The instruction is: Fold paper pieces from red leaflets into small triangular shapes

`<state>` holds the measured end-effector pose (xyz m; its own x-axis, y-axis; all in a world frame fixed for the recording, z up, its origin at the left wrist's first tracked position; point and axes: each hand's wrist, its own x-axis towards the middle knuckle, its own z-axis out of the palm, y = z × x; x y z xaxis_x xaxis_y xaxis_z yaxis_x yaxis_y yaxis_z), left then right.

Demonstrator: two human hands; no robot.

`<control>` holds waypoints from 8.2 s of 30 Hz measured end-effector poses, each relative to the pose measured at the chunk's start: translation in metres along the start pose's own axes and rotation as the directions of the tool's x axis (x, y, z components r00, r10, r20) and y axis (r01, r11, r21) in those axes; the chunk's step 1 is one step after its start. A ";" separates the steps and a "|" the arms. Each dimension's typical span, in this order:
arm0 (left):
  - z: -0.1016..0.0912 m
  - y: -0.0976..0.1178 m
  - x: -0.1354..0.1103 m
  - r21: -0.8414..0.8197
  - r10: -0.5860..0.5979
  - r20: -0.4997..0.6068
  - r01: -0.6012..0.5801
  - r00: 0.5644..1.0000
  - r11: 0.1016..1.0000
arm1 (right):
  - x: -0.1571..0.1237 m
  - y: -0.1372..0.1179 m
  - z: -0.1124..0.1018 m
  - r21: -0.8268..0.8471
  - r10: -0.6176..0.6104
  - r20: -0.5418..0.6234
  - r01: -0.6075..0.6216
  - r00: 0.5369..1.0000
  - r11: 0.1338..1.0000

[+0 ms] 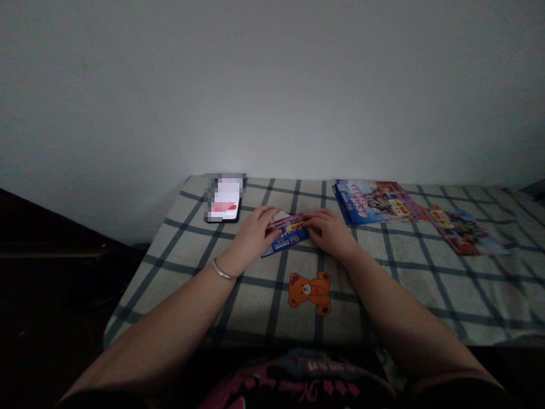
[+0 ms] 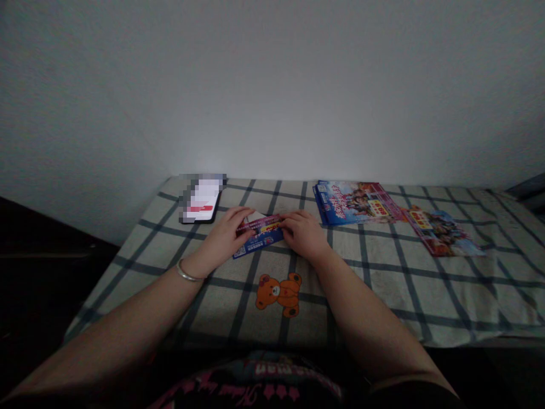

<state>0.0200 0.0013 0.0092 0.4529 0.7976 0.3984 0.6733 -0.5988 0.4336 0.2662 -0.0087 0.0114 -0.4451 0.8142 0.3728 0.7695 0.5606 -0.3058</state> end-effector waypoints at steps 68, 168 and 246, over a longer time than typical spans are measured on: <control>-0.001 0.013 -0.008 0.134 0.334 0.173 -0.358 0.926 0.924 | -0.008 0.013 0.000 0.184 0.023 -0.021 -0.019 1.000 0.983; 0.007 0.027 -0.005 0.252 0.308 0.267 -0.374 0.913 0.892 | 0.002 -0.001 0.020 -0.025 0.397 -0.060 -0.399 0.916 0.916; -0.011 -0.001 -0.001 0.185 0.417 0.229 -0.460 0.879 0.868 | -0.006 -0.001 0.005 0.121 -0.028 -0.096 0.039 0.995 0.992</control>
<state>0.0126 0.0002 0.0176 0.8130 0.4680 0.3464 0.4845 -0.8737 0.0433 0.2658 -0.0137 0.0055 -0.4204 0.7803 0.4631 0.6903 0.6063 -0.3949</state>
